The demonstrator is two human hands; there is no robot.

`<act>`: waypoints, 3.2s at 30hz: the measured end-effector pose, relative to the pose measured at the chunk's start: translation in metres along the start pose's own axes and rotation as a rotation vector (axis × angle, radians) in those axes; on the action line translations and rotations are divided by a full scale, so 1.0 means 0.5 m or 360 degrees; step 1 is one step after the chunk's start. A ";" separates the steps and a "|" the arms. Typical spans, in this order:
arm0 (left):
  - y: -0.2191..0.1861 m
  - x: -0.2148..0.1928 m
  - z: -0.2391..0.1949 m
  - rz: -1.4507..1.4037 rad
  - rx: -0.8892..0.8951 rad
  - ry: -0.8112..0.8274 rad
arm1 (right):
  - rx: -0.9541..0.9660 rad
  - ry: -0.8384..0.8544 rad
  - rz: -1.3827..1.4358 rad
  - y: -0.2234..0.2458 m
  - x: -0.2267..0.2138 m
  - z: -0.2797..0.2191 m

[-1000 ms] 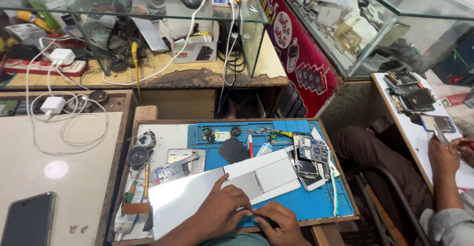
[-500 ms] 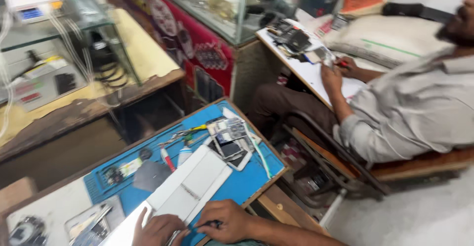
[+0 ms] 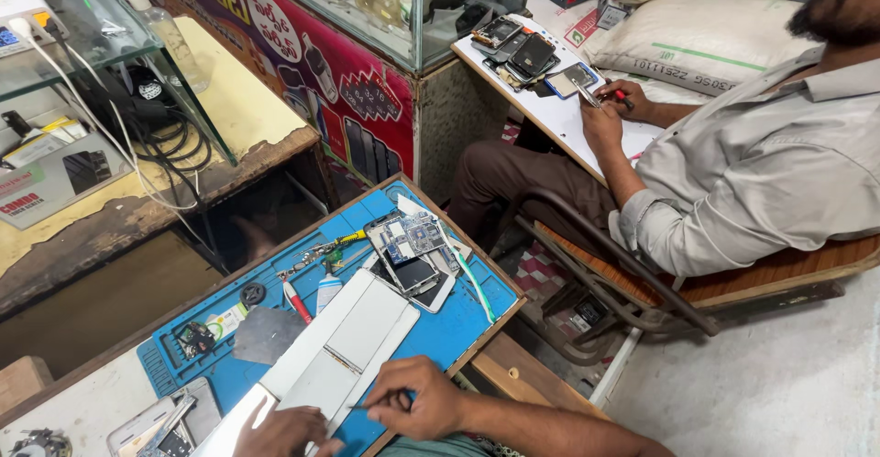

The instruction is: The person uses a toothbrush to clean the edges of a white rectangular electronic component on a blue mat. They then use a small metal tool to scrape and adjust the component's surface. The person continues to clean and scrape the component throughout the clip.

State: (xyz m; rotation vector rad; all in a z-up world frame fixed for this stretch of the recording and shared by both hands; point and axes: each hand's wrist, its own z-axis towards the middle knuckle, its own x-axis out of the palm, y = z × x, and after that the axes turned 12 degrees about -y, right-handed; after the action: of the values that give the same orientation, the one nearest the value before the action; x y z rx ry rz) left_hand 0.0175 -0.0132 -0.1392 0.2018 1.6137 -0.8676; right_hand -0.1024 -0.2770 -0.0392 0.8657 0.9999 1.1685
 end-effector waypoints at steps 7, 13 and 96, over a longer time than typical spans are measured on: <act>-0.071 -0.056 -0.009 0.0051 0.0282 -0.0253 | 0.0247 -0.0215 0.0187 -0.027 -0.007 0.018; -0.160 -0.224 -0.043 -0.0117 0.0004 -0.0691 | 0.0393 -0.0151 0.0250 -0.050 -0.006 0.013; -0.156 -0.214 -0.056 0.0244 -0.0216 -0.0434 | -0.0492 -0.0504 -0.1192 -0.008 0.108 0.152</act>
State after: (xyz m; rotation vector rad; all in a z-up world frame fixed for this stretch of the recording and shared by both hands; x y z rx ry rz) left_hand -0.0217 -0.0150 -0.0099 0.1046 1.3765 -0.6360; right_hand -0.0244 -0.2271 -0.0269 0.3501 0.7493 0.5007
